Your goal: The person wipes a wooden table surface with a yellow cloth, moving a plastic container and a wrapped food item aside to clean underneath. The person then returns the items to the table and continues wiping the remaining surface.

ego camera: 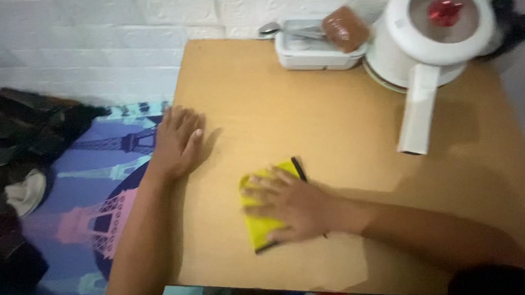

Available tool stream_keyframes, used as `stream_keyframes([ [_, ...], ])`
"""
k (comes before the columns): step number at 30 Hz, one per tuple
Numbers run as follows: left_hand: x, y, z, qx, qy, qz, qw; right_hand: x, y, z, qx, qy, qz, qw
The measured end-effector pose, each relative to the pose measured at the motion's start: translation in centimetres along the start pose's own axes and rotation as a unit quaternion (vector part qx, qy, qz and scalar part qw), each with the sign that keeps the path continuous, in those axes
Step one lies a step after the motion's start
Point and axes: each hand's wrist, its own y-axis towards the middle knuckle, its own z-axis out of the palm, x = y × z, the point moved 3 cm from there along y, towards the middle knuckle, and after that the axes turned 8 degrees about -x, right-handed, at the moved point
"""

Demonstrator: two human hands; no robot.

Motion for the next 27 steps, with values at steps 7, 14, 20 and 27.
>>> stream_keyframes([
  [7,0.3,-5.6,2.2,0.361,0.0,-0.467,0.807,-12.7,4.5,0.9,-0.008,-0.112,0.156,0.981],
  [14,0.5,-6.5,3.0,0.345,0.007,-0.4,0.849,-24.1,14.6,1.8,-0.065,-0.182,0.214,0.957],
  [20,0.9,-6.7,3.3,0.327,0.026,-0.362,0.873,-28.9,23.7,3.8,-0.161,-0.227,0.312,0.908],
  [27,1.9,-6.4,1.6,0.171,-0.012,-0.32,0.932,-16.1,20.0,4.0,-0.153,-0.073,0.024,0.985],
])
